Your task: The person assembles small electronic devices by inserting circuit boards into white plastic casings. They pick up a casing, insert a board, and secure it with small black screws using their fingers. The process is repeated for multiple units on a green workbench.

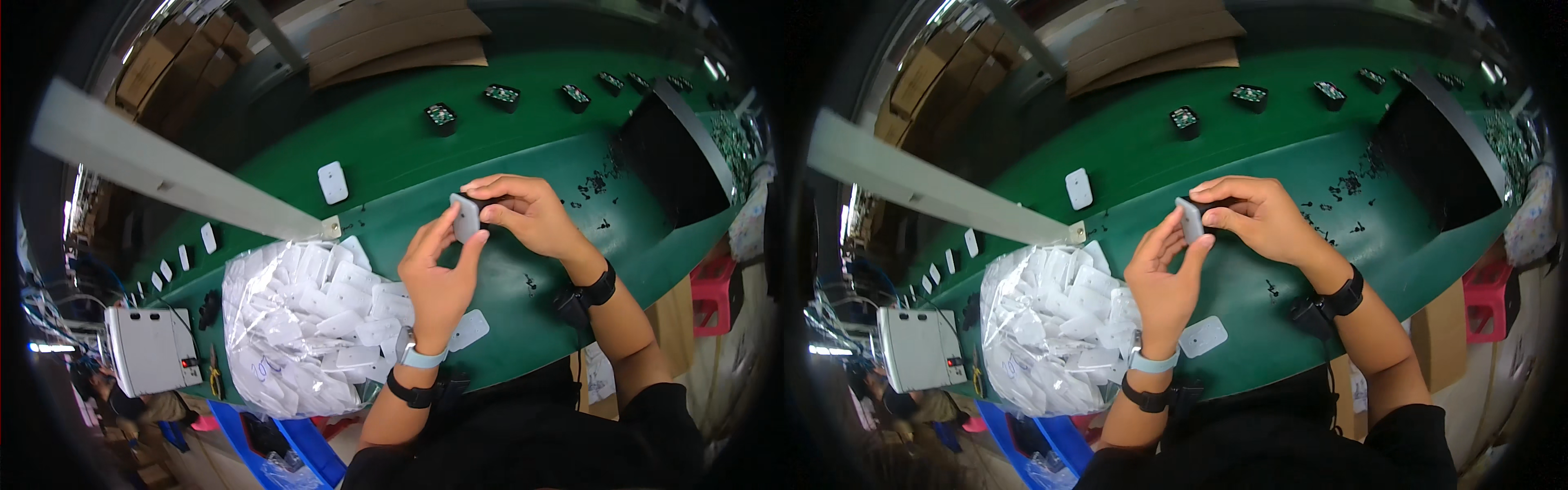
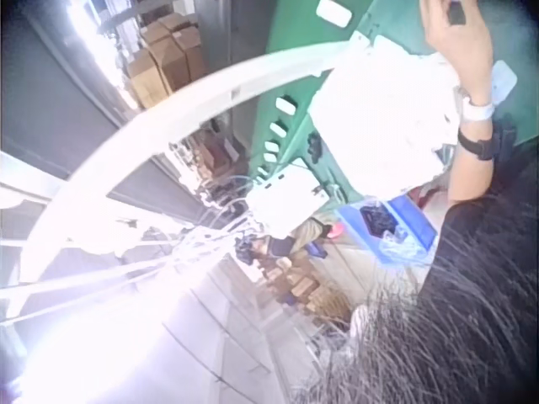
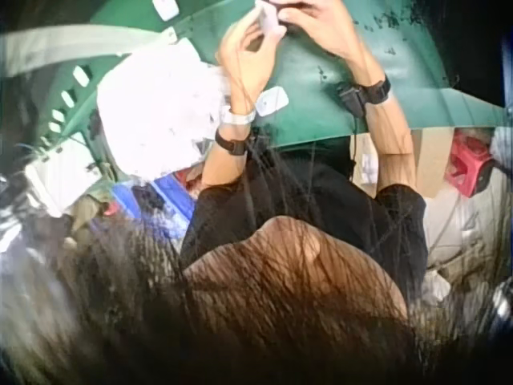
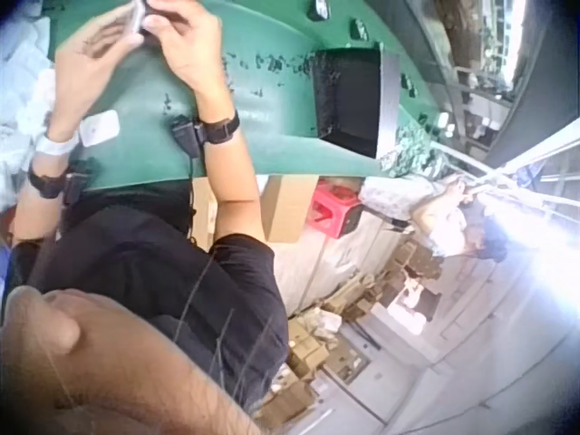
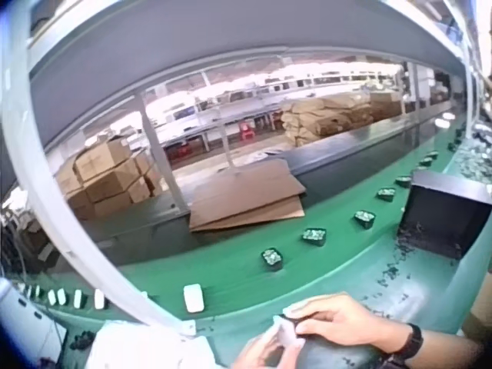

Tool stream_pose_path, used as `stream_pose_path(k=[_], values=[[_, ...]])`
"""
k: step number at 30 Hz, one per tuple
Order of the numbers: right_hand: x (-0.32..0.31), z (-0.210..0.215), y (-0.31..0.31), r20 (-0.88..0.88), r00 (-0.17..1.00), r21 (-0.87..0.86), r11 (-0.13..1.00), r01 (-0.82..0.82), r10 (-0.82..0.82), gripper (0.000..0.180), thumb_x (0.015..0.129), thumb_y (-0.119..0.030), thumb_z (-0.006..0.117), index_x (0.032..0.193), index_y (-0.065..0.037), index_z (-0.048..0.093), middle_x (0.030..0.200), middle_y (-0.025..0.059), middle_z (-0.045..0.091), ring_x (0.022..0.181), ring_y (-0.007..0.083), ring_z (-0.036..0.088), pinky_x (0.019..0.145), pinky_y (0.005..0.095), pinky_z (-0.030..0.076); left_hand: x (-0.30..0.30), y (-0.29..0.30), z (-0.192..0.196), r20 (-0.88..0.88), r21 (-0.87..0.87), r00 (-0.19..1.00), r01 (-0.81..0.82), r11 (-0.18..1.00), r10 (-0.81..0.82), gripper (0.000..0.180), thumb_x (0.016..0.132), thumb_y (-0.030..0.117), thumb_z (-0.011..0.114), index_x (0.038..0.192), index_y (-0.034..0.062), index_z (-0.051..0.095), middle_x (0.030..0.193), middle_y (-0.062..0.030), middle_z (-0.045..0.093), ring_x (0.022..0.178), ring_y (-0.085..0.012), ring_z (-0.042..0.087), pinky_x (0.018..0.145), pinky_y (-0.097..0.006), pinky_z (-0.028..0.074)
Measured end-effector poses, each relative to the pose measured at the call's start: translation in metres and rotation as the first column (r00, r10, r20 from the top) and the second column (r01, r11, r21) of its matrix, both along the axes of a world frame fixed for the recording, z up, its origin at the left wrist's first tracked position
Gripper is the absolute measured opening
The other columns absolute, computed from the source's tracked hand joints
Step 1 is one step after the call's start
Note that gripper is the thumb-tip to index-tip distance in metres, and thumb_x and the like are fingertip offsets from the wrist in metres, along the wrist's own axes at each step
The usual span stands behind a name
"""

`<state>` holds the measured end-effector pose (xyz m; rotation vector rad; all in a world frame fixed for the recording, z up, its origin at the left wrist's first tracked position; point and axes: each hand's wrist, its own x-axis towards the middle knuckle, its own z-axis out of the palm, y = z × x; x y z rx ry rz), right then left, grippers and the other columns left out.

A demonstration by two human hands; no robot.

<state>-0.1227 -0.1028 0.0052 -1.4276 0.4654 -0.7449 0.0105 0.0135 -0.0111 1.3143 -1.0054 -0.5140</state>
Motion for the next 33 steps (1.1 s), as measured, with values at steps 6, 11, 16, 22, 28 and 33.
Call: stream_pose_path(k=[6, 11, 16, 22, 28, 33], values=[[0.040, -0.014, -0.006, -0.136, 0.990, -0.050, 0.997, -0.055, 0.047, 0.036, 0.088, 0.003, 0.069, 0.121, 0.000, 0.054, 0.124, 0.0108, 0.062, 0.110, 0.0175, 0.063, 0.095, 0.0348, 0.053, 0.005, 0.001, 0.006, 0.358, 0.035, 0.916, -0.205, 0.978, 0.179, 0.062, 0.079, 0.010, 0.081, 0.131, -0.0056, 0.050, 0.119, -0.0216, 0.062, 0.108, -0.0366, 0.061, 0.093, -0.042, 0.050], [0.114, -0.018, -0.069, -0.403, 0.914, -0.161, 0.980, -0.117, 0.043, 0.033, 0.092, 0.000, 0.066, 0.124, 0.001, 0.056, 0.109, 0.0071, 0.066, 0.101, 0.0145, 0.065, 0.086, 0.0297, 0.053, 0.022, 0.039, 0.042, 0.545, 0.152, 0.834, -0.202, 0.968, 0.089, 0.050, 0.079, 0.007, 0.077, 0.122, -0.0045, 0.053, 0.115, -0.0219, 0.058, 0.109, -0.0424, 0.054, 0.095, -0.046, 0.044], [0.155, -0.027, -0.085, -0.558, 0.814, -0.512, 0.840, -0.182, -0.164, 0.033, 0.087, -0.009, 0.074, 0.116, -0.003, 0.061, 0.112, 0.0152, 0.068, 0.095, 0.0289, 0.067, 0.084, 0.0391, 0.052, 0.035, 0.096, 0.045, 0.635, 0.349, 0.768, -0.185, 0.919, -0.086, 0.037, 0.076, 0.003, 0.076, 0.109, -0.0034, 0.061, 0.107, -0.0190, 0.060, 0.102, -0.0392, 0.055, 0.089, -0.046, 0.045], [0.138, -0.019, -0.084, -0.398, 0.836, -0.815, 0.563, -0.135, -0.377, 0.021, 0.085, -0.011, 0.074, 0.103, -0.004, 0.065, 0.107, 0.0131, 0.064, 0.109, 0.0355, 0.059, 0.094, 0.0435, 0.047, 0.069, 0.114, 0.037, 0.786, 0.294, 0.616, -0.444, 0.846, 0.050, 0.039, 0.074, 0.009, 0.080, 0.107, -0.0020, 0.061, 0.109, -0.0193, 0.060, 0.102, -0.0395, 0.055, 0.089, -0.047, 0.044], [0.080, 0.040, -0.039, -0.146, 0.970, -0.795, 0.606, 0.004, -0.197, 0.009, 0.086, -0.010, 0.072, 0.092, -0.005, 0.067, 0.100, 0.0055, 0.066, 0.085, 0.0196, 0.061, 0.073, 0.0314, 0.049, 0.082, 0.110, 0.029, 0.854, 0.308, 0.521, -0.517, 0.798, 0.008, 0.042, 0.068, 0.013, 0.085, 0.100, 0.0000, 0.061, 0.102, -0.0183, 0.059, 0.099, -0.0389, 0.054, 0.086, -0.047, 0.044], [-0.028, 0.052, -0.030, -0.530, 0.800, -0.364, 0.776, -0.516, 0.283, 0.006, 0.082, -0.008, 0.066, 0.084, -0.004, 0.070, 0.071, 0.0011, 0.064, 0.065, 0.0105, 0.057, 0.060, 0.0266, 0.046, 0.077, 0.098, 0.032, 0.831, 0.332, 0.556, -0.482, 0.811, -0.010, 0.037, 0.070, 0.001, 0.080, 0.102, 0.0020, 0.061, 0.104, -0.0181, 0.058, 0.099, -0.0384, 0.054, 0.087, -0.046, 0.043]])
